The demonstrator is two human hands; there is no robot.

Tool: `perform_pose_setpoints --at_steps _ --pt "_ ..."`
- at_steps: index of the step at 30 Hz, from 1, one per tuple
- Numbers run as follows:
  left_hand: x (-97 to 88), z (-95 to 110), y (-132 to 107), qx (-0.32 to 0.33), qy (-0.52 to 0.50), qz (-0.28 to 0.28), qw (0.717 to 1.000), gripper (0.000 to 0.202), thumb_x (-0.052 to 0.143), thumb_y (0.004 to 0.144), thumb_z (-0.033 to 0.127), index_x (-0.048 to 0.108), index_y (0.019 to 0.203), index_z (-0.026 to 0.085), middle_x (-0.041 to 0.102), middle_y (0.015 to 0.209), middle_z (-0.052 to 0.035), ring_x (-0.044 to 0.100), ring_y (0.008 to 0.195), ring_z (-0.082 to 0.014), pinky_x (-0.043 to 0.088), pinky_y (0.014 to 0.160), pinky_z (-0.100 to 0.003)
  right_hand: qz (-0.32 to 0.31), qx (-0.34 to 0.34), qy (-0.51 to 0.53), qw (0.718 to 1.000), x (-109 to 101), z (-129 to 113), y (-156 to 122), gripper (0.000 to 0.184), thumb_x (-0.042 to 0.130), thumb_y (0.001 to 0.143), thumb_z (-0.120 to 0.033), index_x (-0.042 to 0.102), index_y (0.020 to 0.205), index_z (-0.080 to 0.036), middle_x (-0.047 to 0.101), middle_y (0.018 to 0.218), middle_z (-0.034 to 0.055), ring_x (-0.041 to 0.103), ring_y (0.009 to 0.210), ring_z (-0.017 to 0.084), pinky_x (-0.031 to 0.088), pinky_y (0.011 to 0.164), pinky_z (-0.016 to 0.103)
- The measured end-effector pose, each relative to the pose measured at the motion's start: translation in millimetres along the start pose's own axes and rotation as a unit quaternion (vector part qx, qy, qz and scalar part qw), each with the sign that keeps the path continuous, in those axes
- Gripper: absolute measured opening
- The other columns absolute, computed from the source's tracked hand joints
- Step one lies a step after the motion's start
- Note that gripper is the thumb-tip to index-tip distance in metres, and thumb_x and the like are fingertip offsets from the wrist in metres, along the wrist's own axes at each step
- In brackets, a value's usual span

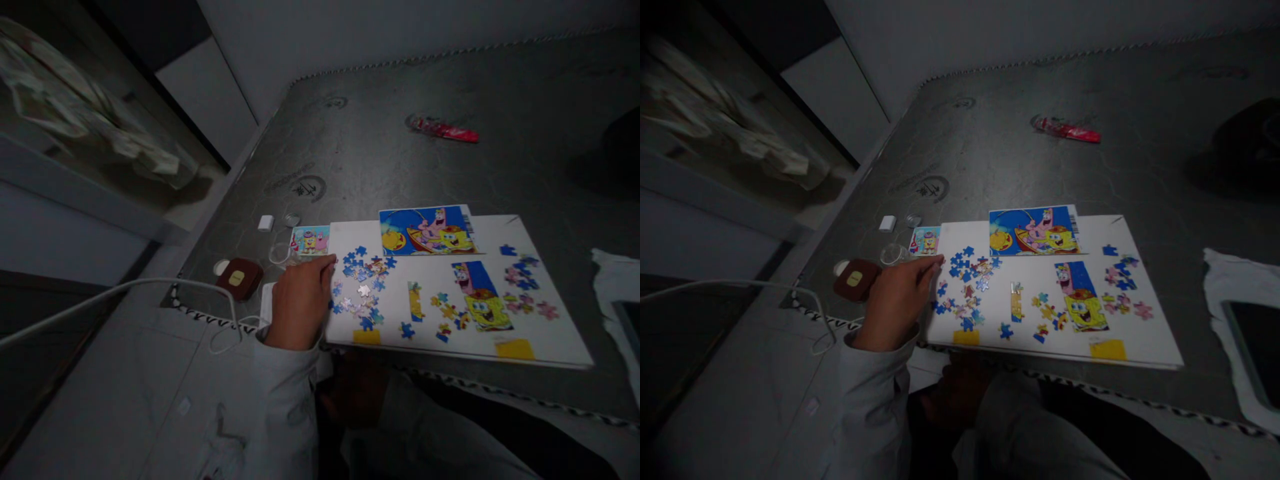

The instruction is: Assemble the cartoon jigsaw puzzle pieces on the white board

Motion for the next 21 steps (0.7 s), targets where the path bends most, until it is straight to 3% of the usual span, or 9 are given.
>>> perform_pose_setpoints --at_steps 7,13,21 --pt "-1.8 1.9 -1.8 0.032 -0.005 0.000 0.999 0.033 0.051 0.102 0.036 0.073 0.126 0.035 0.079 0.115 -0.0045 0.074 0.103 -0.0261 0.055 0.089 -0.038 0.006 0.005 0.002 1.000 -4.6 0.0 3.0 0.040 0.065 0.090 -0.036 0.057 0.053 -0.023 0.056 0.046 -0.0018 0.050 0.050 0.013 0.038 0.062 0.034" --pt "-0.1 6.9 -3.8 0.123 0.078 -0.093 0.985 0.045 0.044 0.105 0.035 0.052 0.148 0.042 0.079 0.112 -0.0066 0.075 0.094 -0.0248 0.055 0.080 -0.037 -0.014 0.008 -0.004 1.000 -4.4 -1.0 3.9 0.040 0.065 0.090 -0.037 0.060 0.053 -0.023 0.057 0.046 -0.0008 0.051 0.049 0.014 0.041 0.064 0.035" --pt "-3.6 7.9 -7.0 0.113 0.105 -0.111 0.982 0.043 0.045 0.104 0.034 0.056 0.145 0.042 0.078 0.114 -0.0079 0.074 0.095 -0.0267 0.054 0.080 -0.039 -0.044 0.010 -0.001 0.999 -4.6 -0.5 3.5 0.040 0.064 0.091 -0.039 0.062 0.055 -0.023 0.060 0.047 -0.0001 0.054 0.051 0.014 0.044 0.066 0.034"
Point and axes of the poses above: each hand's wrist, its own y-axis towards the middle knuckle, its own x-axis out of the palm, z = x × y, the point moved 1 cm from there along y, towards the middle knuckle
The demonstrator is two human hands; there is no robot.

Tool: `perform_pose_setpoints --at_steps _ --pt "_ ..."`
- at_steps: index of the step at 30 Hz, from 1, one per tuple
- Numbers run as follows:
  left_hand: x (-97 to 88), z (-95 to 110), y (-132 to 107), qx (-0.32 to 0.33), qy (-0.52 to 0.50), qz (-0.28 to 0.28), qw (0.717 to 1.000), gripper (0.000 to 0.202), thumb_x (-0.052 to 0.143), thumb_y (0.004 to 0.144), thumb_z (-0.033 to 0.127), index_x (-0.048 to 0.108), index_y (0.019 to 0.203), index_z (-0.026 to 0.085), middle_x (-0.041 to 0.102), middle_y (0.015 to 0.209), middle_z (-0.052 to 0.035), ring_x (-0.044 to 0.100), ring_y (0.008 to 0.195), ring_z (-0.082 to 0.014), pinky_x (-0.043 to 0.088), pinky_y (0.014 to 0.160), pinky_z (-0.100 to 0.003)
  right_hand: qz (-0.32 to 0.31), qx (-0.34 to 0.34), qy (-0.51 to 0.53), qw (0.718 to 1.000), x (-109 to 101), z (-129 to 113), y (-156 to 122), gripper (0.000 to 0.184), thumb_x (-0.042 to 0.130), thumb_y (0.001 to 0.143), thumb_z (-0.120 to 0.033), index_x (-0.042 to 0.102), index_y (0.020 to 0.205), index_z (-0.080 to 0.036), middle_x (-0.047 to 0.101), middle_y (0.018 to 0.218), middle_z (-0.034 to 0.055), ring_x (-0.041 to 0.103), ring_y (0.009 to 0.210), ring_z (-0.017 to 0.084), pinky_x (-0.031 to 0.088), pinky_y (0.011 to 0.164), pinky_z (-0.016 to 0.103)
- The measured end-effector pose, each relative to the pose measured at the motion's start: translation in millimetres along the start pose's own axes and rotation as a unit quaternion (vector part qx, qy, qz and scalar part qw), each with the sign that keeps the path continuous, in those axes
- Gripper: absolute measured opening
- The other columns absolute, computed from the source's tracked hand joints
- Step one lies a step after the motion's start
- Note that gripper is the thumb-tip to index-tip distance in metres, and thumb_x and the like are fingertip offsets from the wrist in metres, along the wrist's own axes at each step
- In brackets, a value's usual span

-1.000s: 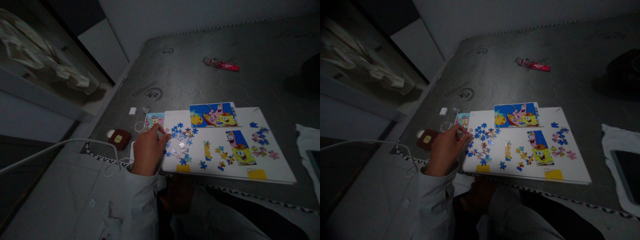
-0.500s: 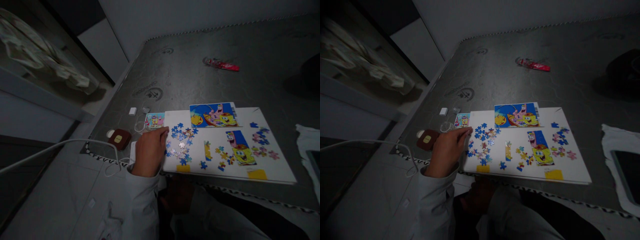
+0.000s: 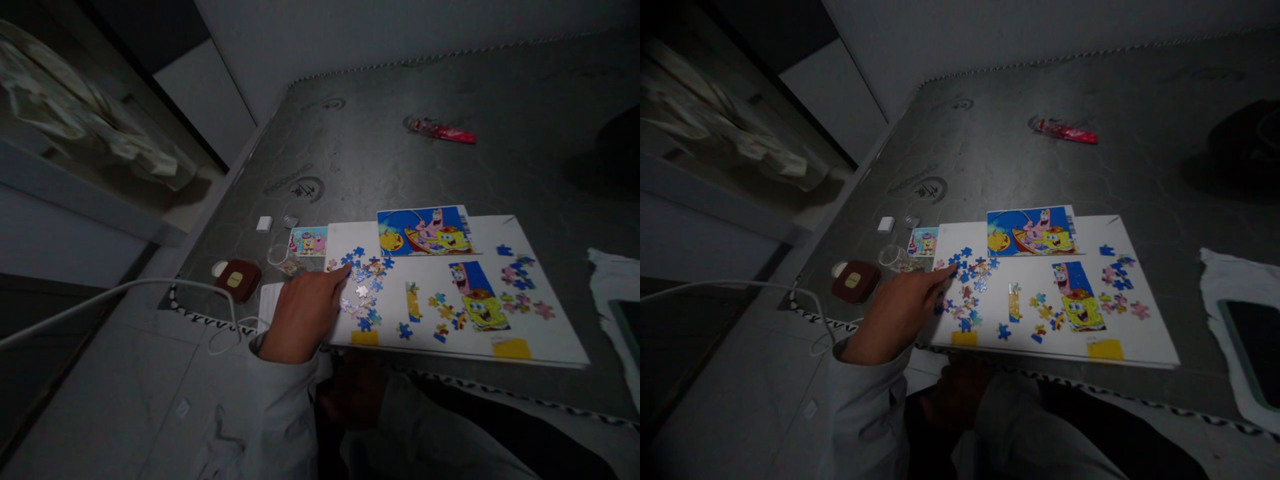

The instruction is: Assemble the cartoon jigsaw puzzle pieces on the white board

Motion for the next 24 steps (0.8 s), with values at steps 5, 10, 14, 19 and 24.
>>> perform_pose_setpoints --at_steps 5,10,14,19,24 --pt "1.9 0.0 2.6 -0.008 0.003 0.014 1.000 0.045 0.043 0.105 0.034 0.052 0.148 0.041 0.078 0.110 -0.0074 0.074 0.095 -0.0258 0.053 0.078 -0.037 -0.023 -0.003 0.007 1.000 7.3 1.2 -7.3 0.038 0.064 0.092 -0.039 0.062 0.057 -0.023 0.060 0.050 0.0008 0.055 0.054 0.015 0.046 0.067 0.034" --pt "7.3 -0.8 6.3 -0.010 0.010 0.019 1.000 0.046 0.041 0.105 0.035 0.049 0.151 0.039 0.079 0.106 -0.0083 0.074 0.092 -0.0263 0.052 0.075 -0.036 -0.041 -0.004 0.013 0.999 21.1 2.0 -19.6 0.027 0.061 0.097 -0.043 0.068 0.085 -0.020 0.068 0.078 0.0010 0.060 0.068 0.014 0.053 0.071 0.033" --pt "6.3 -0.4 5.8 -0.009 0.001 0.035 0.999 0.046 0.040 0.106 0.036 0.049 0.150 0.042 0.079 0.106 -0.0074 0.074 0.090 -0.0259 0.052 0.074 -0.035 -0.045 -0.001 0.015 0.999 27.8 1.5 -26.8 0.027 0.059 0.100 -0.044 0.067 0.109 -0.020 0.068 0.106 0.0056 0.064 0.083 0.015 0.057 0.075 0.034" --pt "5.2 2.5 6.3 0.012 0.001 0.026 1.000 0.043 0.041 0.105 0.035 0.056 0.146 0.040 0.079 0.109 -0.0083 0.074 0.093 -0.0268 0.052 0.076 -0.036 -0.050 -0.006 0.020 0.999 30.9 2.7 -30.1 0.028 0.060 0.099 -0.042 0.065 0.115 -0.020 0.067 0.111 0.0067 0.064 0.087 0.016 0.057 0.077 0.036" --pt "8.0 8.0 8.6 0.000 0.005 0.059 0.998 0.047 0.040 0.106 0.034 0.048 0.152 0.039 0.079 0.103 -0.0062 0.074 0.086 -0.0234 0.052 0.074 -0.035 -0.059 -0.014 0.025 0.998 33.4 3.2 -30.5 0.028 0.060 0.100 -0.043 0.065 0.116 -0.020 0.066 0.113 0.0072 0.064 0.089 0.017 0.057 0.078 0.036"
Point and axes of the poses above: each hand's wrist, its own y-axis towards the middle knuckle, its own x-axis out of the palm, z = x × y, the point moved 1 cm from there along y, towards the middle knuckle
